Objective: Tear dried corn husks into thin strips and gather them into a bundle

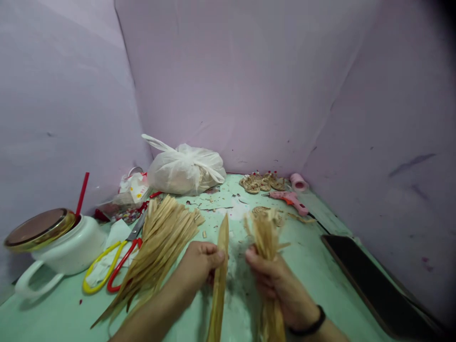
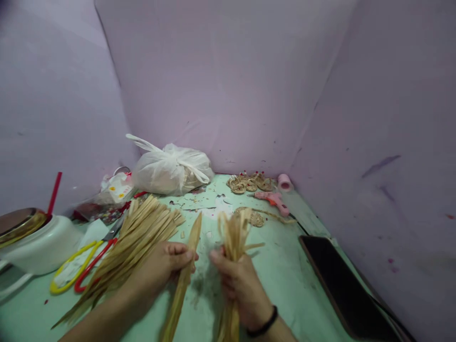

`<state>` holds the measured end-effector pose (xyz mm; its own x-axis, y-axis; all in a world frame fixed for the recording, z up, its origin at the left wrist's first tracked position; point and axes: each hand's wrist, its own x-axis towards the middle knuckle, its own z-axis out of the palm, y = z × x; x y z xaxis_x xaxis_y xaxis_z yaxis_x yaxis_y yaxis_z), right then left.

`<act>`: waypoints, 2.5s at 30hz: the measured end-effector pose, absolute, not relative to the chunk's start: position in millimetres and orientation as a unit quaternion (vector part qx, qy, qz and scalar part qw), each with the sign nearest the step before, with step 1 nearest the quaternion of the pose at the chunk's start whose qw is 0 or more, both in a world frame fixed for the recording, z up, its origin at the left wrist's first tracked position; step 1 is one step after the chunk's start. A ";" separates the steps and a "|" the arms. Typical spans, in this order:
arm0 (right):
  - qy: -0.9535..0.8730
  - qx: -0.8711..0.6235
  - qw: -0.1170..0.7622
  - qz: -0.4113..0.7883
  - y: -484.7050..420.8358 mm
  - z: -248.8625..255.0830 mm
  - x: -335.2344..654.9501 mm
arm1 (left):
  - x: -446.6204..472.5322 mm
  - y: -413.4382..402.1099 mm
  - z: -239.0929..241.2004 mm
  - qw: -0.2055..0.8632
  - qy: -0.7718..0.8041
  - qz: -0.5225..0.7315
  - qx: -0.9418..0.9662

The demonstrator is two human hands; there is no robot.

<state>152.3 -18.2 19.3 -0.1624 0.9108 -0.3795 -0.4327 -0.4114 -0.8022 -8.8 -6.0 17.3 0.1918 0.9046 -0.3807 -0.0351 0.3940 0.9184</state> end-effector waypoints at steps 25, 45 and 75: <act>-0.422 -0.507 0.438 0.610 -25.9 8.1 127.6 | -0.3 -13.9 19.6 0.555 0.575 0.332 0.500; -0.252 -0.385 0.424 0.780 -20.6 5.0 139.6 | -9.7 -7.8 10.9 0.767 0.389 0.411 0.303; -0.286 -0.356 0.467 0.758 -25.7 3.7 131.3 | 8.0 -25.6 25.4 0.729 0.407 0.394 0.385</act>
